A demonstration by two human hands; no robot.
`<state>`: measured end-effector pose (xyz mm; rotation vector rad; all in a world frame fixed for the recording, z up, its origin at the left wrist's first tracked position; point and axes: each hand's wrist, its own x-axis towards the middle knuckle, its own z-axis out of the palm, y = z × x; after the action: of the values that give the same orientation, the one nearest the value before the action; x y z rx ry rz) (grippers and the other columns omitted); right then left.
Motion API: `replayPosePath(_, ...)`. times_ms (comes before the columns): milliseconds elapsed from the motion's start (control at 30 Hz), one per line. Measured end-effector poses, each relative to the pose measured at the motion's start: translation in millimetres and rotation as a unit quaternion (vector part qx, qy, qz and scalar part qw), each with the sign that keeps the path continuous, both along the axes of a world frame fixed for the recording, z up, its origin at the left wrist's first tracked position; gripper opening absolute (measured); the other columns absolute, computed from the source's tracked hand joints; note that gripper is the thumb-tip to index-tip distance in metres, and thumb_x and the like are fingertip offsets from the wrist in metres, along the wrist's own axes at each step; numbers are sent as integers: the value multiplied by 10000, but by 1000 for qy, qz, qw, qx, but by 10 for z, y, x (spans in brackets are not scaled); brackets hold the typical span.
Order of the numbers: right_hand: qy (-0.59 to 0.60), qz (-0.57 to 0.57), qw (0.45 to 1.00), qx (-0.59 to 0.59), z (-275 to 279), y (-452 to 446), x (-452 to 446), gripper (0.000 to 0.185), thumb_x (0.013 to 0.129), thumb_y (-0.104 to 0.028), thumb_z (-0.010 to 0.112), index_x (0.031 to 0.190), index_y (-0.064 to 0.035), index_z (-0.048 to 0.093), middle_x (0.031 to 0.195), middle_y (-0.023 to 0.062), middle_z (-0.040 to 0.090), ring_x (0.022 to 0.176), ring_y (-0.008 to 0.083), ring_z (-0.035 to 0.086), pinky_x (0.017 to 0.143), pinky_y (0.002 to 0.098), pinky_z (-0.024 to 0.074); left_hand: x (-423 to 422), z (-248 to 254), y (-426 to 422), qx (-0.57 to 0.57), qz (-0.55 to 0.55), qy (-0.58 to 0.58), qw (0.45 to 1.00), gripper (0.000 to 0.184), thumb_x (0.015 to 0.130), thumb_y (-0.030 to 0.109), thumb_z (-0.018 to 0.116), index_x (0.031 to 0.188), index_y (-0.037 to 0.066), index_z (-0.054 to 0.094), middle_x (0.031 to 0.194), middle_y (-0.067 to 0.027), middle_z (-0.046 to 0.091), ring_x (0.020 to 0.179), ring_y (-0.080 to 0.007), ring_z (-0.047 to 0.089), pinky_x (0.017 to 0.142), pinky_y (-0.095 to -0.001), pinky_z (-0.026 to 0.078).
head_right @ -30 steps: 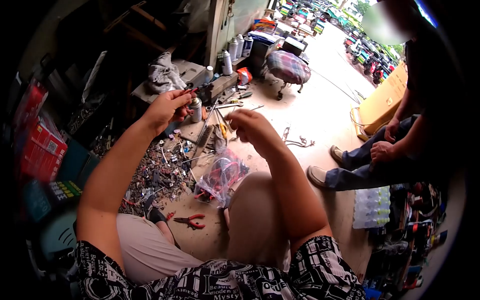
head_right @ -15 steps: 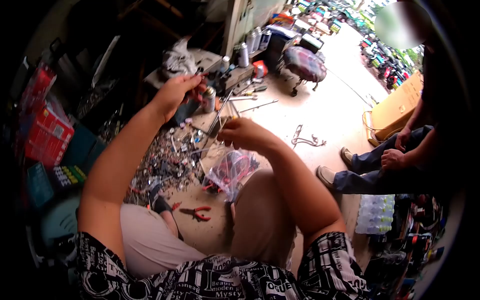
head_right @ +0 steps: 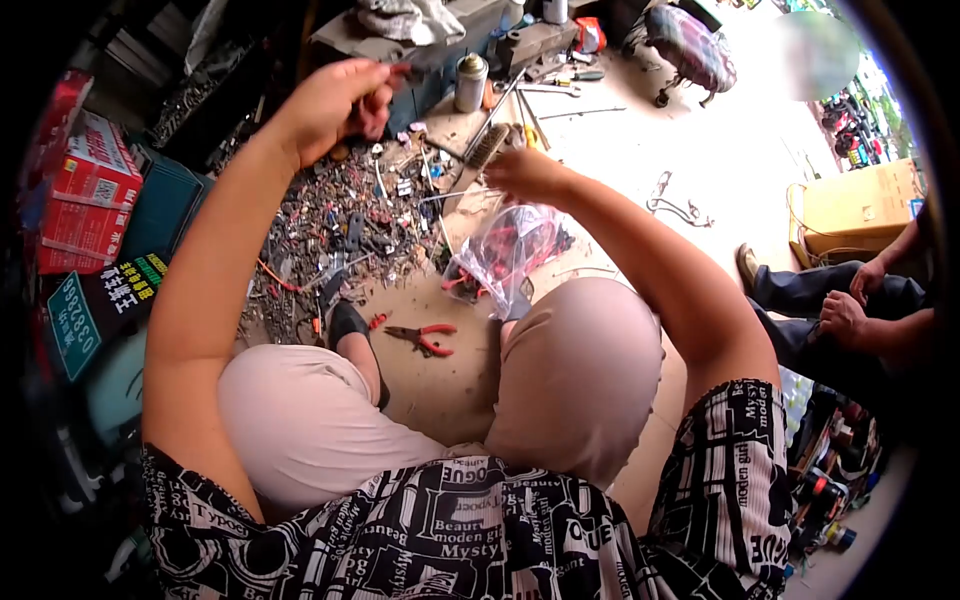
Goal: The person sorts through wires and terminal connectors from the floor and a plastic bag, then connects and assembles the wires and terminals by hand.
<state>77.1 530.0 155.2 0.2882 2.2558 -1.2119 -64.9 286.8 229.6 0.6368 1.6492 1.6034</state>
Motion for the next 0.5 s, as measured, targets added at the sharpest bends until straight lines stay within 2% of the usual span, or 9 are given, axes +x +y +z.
replayPosePath(67, -48, 97, 994, 31, -412, 63, 221, 317, 910, -269, 584, 1150, -64, 608, 926, 50, 666, 763, 142, 634, 638, 277, 510, 151, -355, -99, -89, -18, -12, 996, 219, 981, 205, 437, 1000, 20, 553, 624, 29, 512, 488, -62, 486, 434, -199, 409)
replayPosePath(133, -127, 187, 974, 28, -665, 18, 405, 287, 899, -280, 605, 1075, -55, 634, 892, 53, 673, 743, 136, 634, 633, 279, 514, 326, -814, -186, -174, -61, -46, 982, 232, 979, 233, 445, 948, 34, 562, 583, 31, 494, 469, -62, 485, 429, -210, 424)
replayPosePath(200, -194, 200, 960, 19, -798, -80, 561, 307, 876, -327, 634, 1000, -47, 659, 853, 69, 674, 718, 146, 636, 637, 285, 518, 576, -1209, -284, -211, -115, -64, 969, 255, 977, 264, 455, 952, 37, 567, 657, 19, 508, 515, -71, 521, 434, -230, 458)
replayPosePath(267, -251, 207, 941, 97, -983, -201, 657, 357, 841, -399, 663, 937, -55, 671, 808, 85, 670, 710, 161, 643, 636, 309, 515, 799, -1496, -344, -259, -198, -75, 942, 266, 974, 266, 450, 1001, 38, 584, 705, -5, 518, 550, -86, 536, 464, -260, 496)
replayPosePath(300, -221, 261, 929, 141, -959, -287, 657, 474, 791, -517, 668, 908, -57, 668, 796, 107, 667, 716, 216, 648, 645, 344, 509, 909, -1618, -369, -255, -224, -81, 937, 273, 970, 267, 452, 994, 26, 578, 713, -16, 520, 560, -94, 541, 466, -265, 497)
replayPosePath(333, -114, 286, 935, 175, -998, -329, 746, 551, 761, -590, 650, 887, -54, 661, 782, 138, 664, 737, 276, 649, 658, 376, 504, 1029, -1745, -393, -249, -225, -86, 938, 266, 967, 263, 452, 972, 27, 574, 720, -20, 518, 565, -103, 544, 465, -266, 495)
replayPosePath(400, -89, 303, 913, 260, -973, -500, 742, 571, 726, -612, 650, 873, -61, 683, 863, 149, 676, 772, 315, 652, 713, 407, 511, 1204, -1857, -380, -277, -219, -136, 926, 261, 966, 245, 447, 961, 12, 565, 719, -22, 513, 561, -110, 541, 465, -267, 489)
replayPosePath(433, -89, 320, 898, 288, -936, -553, 714, 450, 772, -497, 643, 891, -64, 682, 897, 144, 679, 808, 310, 662, 702, 405, 518, 1252, -1909, -378, -277, -216, -141, 926, 261, 966, 245, 447, 961, 12, 565, 719, -22, 513, 561, -110, 541, 465, -267, 489)
replayPosePath(500, -72, 309, 896, 310, -1100, -530, 770, 376, 792, -420, 625, 904, -65, 681, 900, 142, 680, 825, 303, 666, 704, 401, 522, 1369, -2006, -377, -265, -210, -171, 926, 259, 970, 230, 436, 955, -3, 548, 712, -26, 509, 551, -121, 535, 459, -270, 478)
